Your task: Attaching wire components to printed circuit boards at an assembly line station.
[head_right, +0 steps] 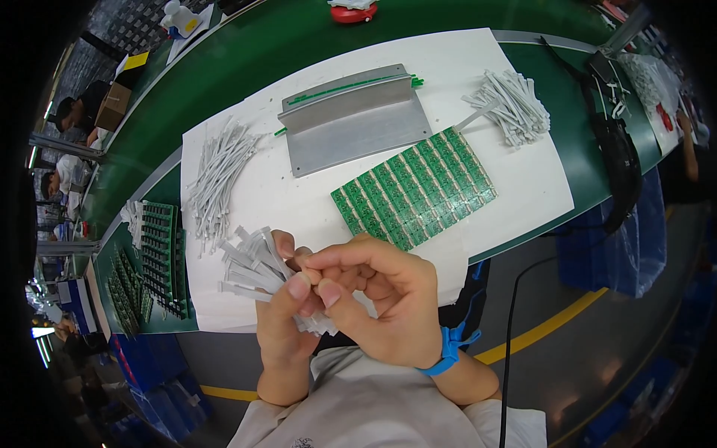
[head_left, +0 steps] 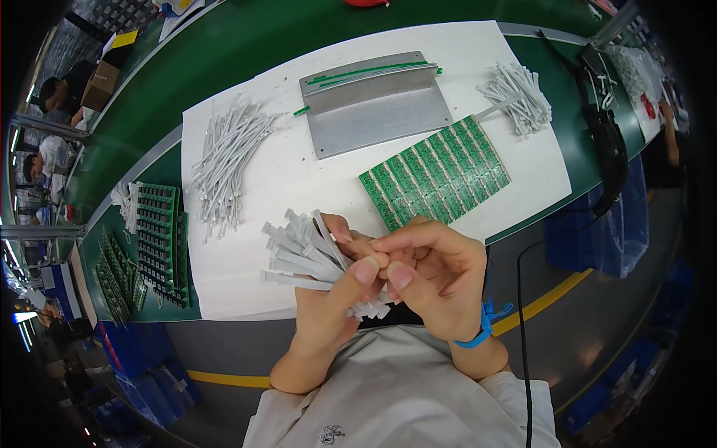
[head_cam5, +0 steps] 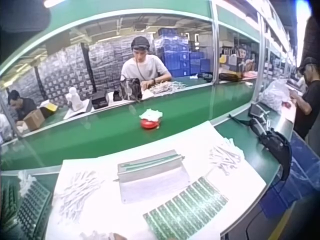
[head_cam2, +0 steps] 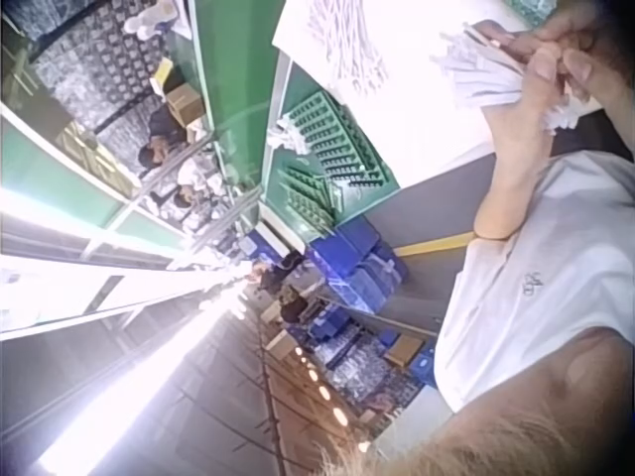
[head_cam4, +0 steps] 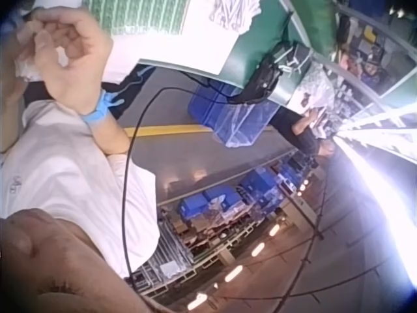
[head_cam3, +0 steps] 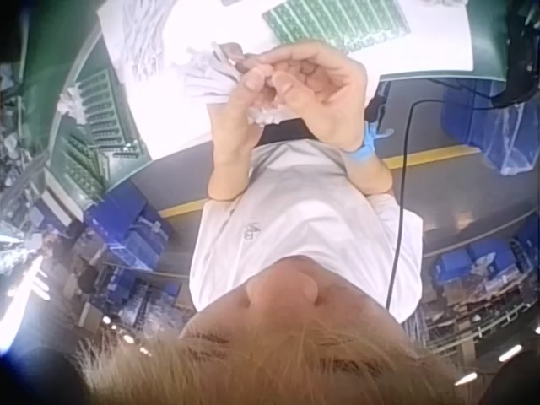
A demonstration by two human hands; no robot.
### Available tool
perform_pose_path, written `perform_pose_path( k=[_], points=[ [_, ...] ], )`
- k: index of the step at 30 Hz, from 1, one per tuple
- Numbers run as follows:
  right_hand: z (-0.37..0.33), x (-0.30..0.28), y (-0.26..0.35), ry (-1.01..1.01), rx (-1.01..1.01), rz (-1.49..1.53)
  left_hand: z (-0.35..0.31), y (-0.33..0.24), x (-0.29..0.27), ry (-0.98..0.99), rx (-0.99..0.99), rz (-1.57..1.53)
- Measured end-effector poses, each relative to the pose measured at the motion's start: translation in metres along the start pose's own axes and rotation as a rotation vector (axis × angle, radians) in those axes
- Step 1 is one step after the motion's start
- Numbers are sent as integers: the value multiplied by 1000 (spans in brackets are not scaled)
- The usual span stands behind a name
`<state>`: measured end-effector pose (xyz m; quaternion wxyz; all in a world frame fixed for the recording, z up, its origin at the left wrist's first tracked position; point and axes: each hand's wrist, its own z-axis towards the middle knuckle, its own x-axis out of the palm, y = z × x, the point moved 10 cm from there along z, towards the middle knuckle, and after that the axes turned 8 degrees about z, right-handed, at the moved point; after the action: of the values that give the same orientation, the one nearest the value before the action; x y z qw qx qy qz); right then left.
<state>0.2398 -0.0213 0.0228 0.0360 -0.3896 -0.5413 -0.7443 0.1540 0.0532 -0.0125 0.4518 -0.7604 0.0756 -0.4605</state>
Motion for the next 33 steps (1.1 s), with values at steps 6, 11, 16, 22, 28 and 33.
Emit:
perform_pose_path(
  k=[6, 11, 16, 22, 28, 33],
  points=[
    [-2, -2, -5, -7, 34, -24, 2, 4, 6, 64, -12, -95],
    [-2, -1, -6, -30, 55, -12, 2, 7, 1, 62, -25, -88],
    [-1, -1, -7, -37, 50, -23, 2, 7, 1, 62, -34, -75],
    [-2, -2, -8, -54, 48, -46, 2, 7, 0, 56, -35, -56],
    [-3, -2, -8, -60, 44, -61, 1, 10, -1, 67, -36, -62],
    [-4, -4, -8, -56, 45, -72, 0, 10, -1, 75, -32, -48]
  ],
)
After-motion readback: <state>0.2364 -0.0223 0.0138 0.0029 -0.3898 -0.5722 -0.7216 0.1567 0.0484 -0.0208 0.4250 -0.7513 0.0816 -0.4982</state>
